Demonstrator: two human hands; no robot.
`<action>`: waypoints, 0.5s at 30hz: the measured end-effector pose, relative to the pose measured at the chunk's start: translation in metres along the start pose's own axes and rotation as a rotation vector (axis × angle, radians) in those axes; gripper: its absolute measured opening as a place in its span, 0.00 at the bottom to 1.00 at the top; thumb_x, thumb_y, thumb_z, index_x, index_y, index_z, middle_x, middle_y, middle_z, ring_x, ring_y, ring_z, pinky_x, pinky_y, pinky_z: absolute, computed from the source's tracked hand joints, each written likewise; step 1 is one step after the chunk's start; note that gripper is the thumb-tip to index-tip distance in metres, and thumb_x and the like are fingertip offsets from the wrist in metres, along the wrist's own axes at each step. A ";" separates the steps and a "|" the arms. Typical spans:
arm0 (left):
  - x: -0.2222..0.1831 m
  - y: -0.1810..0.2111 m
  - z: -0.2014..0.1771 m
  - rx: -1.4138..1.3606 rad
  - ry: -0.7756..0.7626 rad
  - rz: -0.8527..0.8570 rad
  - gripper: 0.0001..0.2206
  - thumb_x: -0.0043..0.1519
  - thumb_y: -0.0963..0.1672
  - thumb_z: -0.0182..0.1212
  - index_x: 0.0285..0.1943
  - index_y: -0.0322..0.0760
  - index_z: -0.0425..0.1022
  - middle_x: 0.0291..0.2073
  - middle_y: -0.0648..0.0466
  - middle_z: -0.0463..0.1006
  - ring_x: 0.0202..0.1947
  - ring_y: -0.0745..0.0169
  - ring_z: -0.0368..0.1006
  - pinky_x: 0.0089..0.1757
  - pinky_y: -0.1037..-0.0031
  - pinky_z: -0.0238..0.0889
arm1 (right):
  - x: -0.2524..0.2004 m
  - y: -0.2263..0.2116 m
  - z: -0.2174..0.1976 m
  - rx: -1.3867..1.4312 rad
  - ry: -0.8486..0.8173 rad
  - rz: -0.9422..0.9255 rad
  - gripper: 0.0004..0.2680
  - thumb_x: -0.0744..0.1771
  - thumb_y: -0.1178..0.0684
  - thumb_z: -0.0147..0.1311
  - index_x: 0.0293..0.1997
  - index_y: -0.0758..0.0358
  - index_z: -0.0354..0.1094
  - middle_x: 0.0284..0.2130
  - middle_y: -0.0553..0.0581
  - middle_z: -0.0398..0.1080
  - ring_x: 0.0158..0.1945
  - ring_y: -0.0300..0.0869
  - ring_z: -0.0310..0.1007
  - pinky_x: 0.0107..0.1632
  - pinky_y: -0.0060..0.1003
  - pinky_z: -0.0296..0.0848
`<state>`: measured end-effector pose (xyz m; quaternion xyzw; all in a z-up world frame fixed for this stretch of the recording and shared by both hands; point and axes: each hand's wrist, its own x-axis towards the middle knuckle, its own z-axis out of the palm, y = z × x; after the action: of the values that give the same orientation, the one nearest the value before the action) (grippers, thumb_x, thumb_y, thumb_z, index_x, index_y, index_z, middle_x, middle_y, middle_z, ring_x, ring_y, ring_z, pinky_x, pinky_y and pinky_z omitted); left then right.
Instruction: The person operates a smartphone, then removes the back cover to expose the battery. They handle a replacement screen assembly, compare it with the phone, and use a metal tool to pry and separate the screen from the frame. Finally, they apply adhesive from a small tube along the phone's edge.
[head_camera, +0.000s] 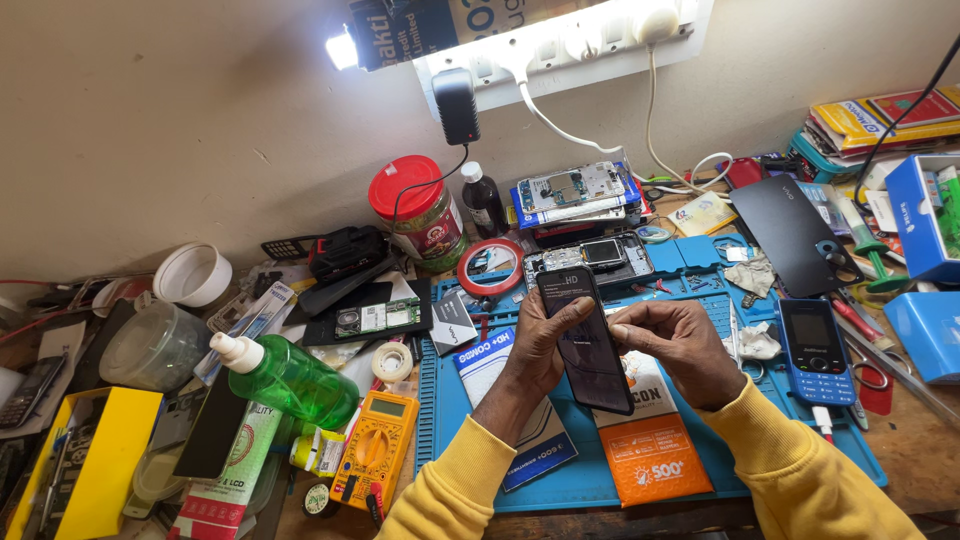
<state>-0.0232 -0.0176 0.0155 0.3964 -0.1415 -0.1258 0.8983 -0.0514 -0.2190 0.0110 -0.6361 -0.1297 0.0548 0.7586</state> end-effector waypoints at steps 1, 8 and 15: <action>0.000 0.000 0.000 0.003 0.002 -0.001 0.16 0.59 0.41 0.72 0.52 0.35 0.72 0.39 0.54 0.80 0.40 0.69 0.80 0.42 0.75 0.79 | 0.000 0.001 -0.001 0.022 -0.008 -0.004 0.06 0.65 0.60 0.59 0.41 0.74 0.78 0.33 0.62 0.80 0.36 0.42 0.80 0.43 0.38 0.79; -0.001 0.001 0.001 0.015 0.002 -0.003 0.16 0.59 0.41 0.72 0.52 0.35 0.72 0.39 0.54 0.80 0.41 0.69 0.80 0.42 0.75 0.79 | 0.001 0.003 -0.002 0.067 -0.017 -0.006 0.06 0.66 0.61 0.59 0.41 0.75 0.78 0.34 0.63 0.80 0.36 0.43 0.80 0.43 0.39 0.80; -0.001 0.001 0.002 0.003 0.016 -0.020 0.16 0.58 0.41 0.72 0.52 0.37 0.72 0.39 0.55 0.80 0.40 0.69 0.80 0.41 0.75 0.79 | 0.001 0.004 -0.003 0.065 -0.003 0.010 0.06 0.65 0.61 0.59 0.41 0.75 0.78 0.34 0.63 0.80 0.37 0.43 0.79 0.44 0.39 0.79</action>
<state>-0.0246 -0.0183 0.0174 0.4003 -0.1308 -0.1315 0.8974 -0.0491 -0.2204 0.0069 -0.6119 -0.1258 0.0638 0.7782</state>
